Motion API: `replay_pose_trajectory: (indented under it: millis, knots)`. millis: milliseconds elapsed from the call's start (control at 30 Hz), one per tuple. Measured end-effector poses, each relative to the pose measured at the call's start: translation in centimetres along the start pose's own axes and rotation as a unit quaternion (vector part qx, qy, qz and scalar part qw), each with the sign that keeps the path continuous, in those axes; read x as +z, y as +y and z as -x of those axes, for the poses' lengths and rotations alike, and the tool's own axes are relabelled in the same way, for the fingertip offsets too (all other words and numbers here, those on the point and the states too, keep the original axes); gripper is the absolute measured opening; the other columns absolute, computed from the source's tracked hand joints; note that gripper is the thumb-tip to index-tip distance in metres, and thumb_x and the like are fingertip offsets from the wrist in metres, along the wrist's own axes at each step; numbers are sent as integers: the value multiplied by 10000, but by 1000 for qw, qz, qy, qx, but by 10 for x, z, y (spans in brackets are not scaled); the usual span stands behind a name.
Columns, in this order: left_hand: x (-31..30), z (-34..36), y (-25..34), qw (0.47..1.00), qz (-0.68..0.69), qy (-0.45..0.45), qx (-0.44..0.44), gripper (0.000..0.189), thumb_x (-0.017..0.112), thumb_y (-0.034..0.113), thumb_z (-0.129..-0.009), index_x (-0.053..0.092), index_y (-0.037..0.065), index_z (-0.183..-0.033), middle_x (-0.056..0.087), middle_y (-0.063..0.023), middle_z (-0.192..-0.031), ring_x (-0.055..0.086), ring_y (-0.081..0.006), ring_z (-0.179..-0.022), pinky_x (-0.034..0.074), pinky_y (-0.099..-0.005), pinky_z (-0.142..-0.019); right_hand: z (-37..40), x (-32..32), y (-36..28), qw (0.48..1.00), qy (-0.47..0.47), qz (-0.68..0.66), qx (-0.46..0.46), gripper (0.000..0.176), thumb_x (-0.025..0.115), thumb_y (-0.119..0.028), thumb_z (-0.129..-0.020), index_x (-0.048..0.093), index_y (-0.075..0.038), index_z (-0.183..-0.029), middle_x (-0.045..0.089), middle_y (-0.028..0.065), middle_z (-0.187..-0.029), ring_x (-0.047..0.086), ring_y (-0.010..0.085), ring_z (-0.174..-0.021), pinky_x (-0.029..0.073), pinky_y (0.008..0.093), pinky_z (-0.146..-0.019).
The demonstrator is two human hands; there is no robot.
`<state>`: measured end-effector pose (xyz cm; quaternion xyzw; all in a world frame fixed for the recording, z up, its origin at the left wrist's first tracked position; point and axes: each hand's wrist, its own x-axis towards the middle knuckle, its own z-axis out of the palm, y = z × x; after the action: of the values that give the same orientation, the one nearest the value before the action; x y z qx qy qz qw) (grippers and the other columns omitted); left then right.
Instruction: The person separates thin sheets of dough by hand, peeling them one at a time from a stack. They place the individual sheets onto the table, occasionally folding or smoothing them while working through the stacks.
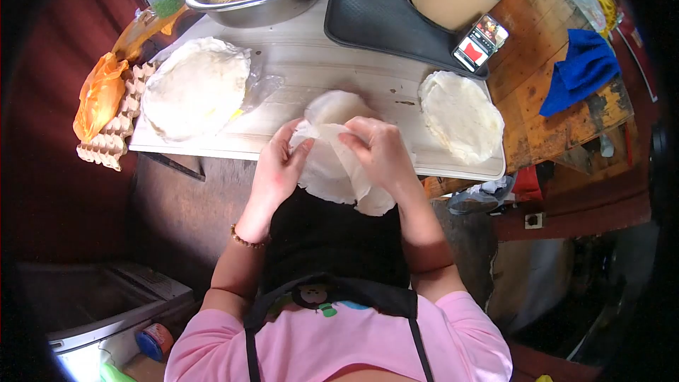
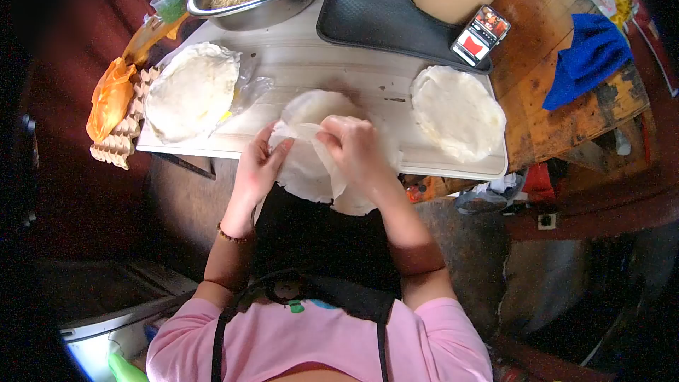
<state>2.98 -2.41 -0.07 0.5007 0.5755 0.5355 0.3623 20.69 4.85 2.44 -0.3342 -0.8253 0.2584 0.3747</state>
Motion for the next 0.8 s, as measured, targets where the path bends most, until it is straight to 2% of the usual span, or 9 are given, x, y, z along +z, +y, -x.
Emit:
replay_pose_trajectory:
  millis: [167,200,333,433,567,667,733,767,800]
  knots:
    - [-6,-5,-15,997,-74,25,-21,346,601,88,-893,569,12,-1230,403,65,-561,308,-26,-485,252,-248,-445,-5,-6,6,997,59,20,45,113,652,-91,-817,612,12,-837,629,187,-797,612,363,-763,475,408,-686]
    - [-6,-5,-17,996,-78,40,-7,337,602,91,-889,582,16,-1218,399,57,-553,311,-26,-486,253,-247,-446,-6,-6,7,995,76,31,49,88,638,-80,-815,600,-1,-808,622,184,-788,602,382,-801,467,446,-706]
    - [-1,-10,-29,990,-87,95,65,302,596,99,-895,602,16,-1186,427,46,-551,329,-18,-498,264,-236,-449,-5,-2,15,988,109,103,43,92,644,-97,-811,607,-24,-855,638,156,-821,611,353,-832,465,427,-716]
    - [-2,-2,-16,998,-48,37,7,260,583,103,-914,609,17,-1158,487,54,-593,349,-5,-516,276,-224,-456,-4,2,8,980,88,172,46,109,648,-115,-811,601,-51,-886,652,123,-863,618,313,-865,451,423,-745]
    - [3,6,-5,1000,-9,-23,-17,213,571,101,-931,615,16,-1121,529,71,-645,356,7,-529,276,-212,-462,-6,10,-1,987,43,154,-18,155,658,-150,-808,636,-49,-924,663,135,-873,629,311,-873,443,417,-797]
    - [1,1,-3,999,25,30,30,156,571,116,-946,619,15,-1055,513,93,-652,347,13,-524,259,-205,-460,-6,11,-3,993,-44,100,-43,164,677,-179,-807,645,-49,-902,661,134,-846,629,316,-863,436,400,-800]
    - [-9,-5,2,999,23,25,-32,147,581,160,-958,614,24,-1001,479,99,-627,330,18,-517,230,-201,-450,-5,11,-8,995,-35,21,-87,155,686,-172,-825,645,-28,-869,644,125,-765,631,253,-736,451,353,-734]
    - [-10,-7,-2,999,23,25,-31,147,581,160,-958,614,24,-1001,479,99,-627,330,18,-517,230,-201,-450,-5,9,-10,995,-35,21,-88,155,686,-172,-825,645,-28,-869,644,125,-765,631,253,-736,451,353,-734]
    - [-9,-9,-9,997,57,51,-12,152,579,180,-963,609,32,-972,453,105,-611,320,20,-511,218,-201,-446,-5,6,-12,999,-8,-36,-16,146,679,-157,-841,643,-18,-867,629,115,-730,598,206,-680,451,329,-684]
